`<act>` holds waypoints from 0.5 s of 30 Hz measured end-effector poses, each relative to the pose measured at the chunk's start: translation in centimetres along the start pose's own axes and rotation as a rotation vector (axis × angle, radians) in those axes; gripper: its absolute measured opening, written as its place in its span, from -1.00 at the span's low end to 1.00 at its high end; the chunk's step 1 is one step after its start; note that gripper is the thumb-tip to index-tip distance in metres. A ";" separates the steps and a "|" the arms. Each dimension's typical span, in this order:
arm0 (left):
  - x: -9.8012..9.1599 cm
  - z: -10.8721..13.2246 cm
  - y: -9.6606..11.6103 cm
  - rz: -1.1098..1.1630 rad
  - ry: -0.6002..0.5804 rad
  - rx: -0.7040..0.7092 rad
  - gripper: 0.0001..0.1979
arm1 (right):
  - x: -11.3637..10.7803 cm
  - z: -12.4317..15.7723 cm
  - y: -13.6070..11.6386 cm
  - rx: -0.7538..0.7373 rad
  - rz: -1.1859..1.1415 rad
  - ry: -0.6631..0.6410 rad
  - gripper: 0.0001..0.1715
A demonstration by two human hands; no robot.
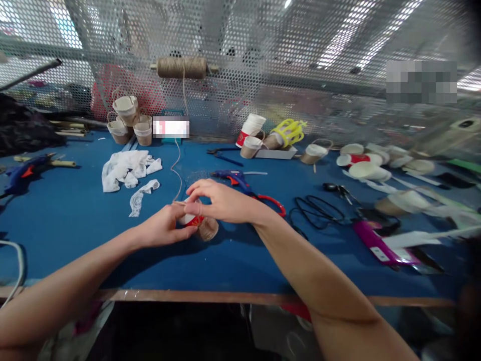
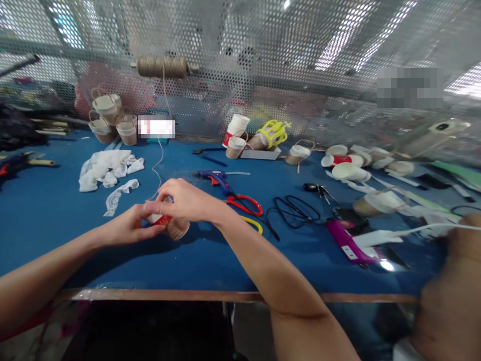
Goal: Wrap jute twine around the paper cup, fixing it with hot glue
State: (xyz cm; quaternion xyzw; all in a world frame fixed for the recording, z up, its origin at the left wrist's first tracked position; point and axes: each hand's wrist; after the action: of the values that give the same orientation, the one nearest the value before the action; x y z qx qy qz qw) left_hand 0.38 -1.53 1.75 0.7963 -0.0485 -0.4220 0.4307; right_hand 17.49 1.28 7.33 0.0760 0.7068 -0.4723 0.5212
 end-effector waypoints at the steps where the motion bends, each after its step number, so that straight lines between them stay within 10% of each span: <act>1: 0.0 0.0 0.1 0.022 -0.011 -0.005 -0.85 | 0.2 -0.1 -0.4 -0.010 -0.030 -0.052 -0.76; 15: 0.0 0.4 -0.2 0.525 0.014 -0.256 -0.76 | 1.7 3.2 1.0 0.207 -0.614 0.373 -0.85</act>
State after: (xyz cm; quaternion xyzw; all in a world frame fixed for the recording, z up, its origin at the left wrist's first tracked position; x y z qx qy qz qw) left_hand 0.04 -1.68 1.51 0.6987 -0.1965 -0.2932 0.6223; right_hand 19.51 -1.24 5.37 -0.0027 0.7279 -0.6537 0.2072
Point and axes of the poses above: each hand's wrist, its own z-axis away from the middle knuckle, its own x-axis out of the palm, y = z × x, and after that the axes turned 6 degrees about x, right-handed
